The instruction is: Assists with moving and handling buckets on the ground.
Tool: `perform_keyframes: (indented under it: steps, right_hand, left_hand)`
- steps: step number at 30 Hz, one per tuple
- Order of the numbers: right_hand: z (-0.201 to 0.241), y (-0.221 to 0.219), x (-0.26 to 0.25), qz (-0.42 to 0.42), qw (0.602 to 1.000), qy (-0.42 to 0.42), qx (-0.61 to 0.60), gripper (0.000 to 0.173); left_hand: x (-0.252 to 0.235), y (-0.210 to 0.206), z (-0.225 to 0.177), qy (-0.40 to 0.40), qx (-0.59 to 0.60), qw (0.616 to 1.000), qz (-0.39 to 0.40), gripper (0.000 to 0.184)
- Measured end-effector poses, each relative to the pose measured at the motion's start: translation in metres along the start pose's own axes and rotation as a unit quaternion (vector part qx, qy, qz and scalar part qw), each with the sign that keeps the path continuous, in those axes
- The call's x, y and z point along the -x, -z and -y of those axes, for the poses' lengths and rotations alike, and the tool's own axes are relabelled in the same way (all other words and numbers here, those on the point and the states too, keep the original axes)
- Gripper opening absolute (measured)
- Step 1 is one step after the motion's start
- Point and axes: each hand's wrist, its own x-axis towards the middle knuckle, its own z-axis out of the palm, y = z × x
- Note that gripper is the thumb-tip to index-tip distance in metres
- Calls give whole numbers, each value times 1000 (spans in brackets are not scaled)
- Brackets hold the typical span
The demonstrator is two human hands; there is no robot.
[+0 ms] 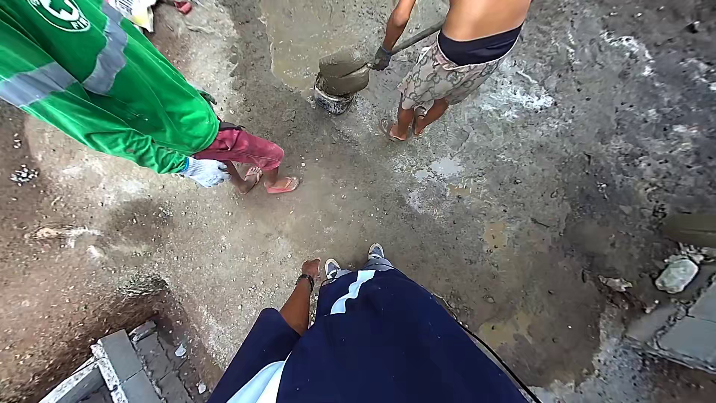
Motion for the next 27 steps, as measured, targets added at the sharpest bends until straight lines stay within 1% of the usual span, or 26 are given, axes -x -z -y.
perform_keyframes:
  steps: [1,3,4,6,9,11,14,17,19,20,24,25,26,27]
  right_hand:
    - [4,-3,3,-16,1000,-14,14,42]
    - [16,1,16,9,998,-29,46,41]
    - [13,1,12,10,997,-25,69,41]
    - [4,-1,3,12,997,-10,77,42]
    - [-12,-4,-25,21,993,-21,119,45]
    - [-11,-3,-24,28,991,-26,129,47]
    - [10,1,7,47,988,-32,145,49]
    - [13,-5,16,31,989,-26,139,48]
    - [-1,-12,2,9,992,-12,121,47]
    - [-9,-16,-8,2,991,-4,132,46]
    - [-10,-16,-13,33,981,-12,189,50]
    - [-13,-16,-7,24,984,23,177,51]
    - [-17,-19,7,-19,983,94,157,50]
    - [-21,-27,19,-93,970,174,145,46]
  left_hand:
    - [-1,1,1,0,0,1000,1,55]
    - [-2,1,0,1,1,1000,2,55]
    - [-1,2,0,2,1,1000,3,55]
    - [0,3,-2,4,3,1000,4,54]
    - [-4,5,-3,2,1,1000,6,54]
    - [-5,6,-3,0,3,1000,5,53]
    - [-5,9,-6,0,6,1000,4,53]
    - [-6,13,-6,-2,11,1000,5,53]
    - [-5,17,-6,-1,18,1000,3,53]
    - [-5,19,-6,0,22,1000,2,53]
    - [-3,26,-4,1,24,1000,1,52]
    - [-4,28,-3,1,23,1000,1,52]
    - [-5,30,-2,1,23,1000,1,52]
    - [-6,32,0,2,21,1000,-1,53]
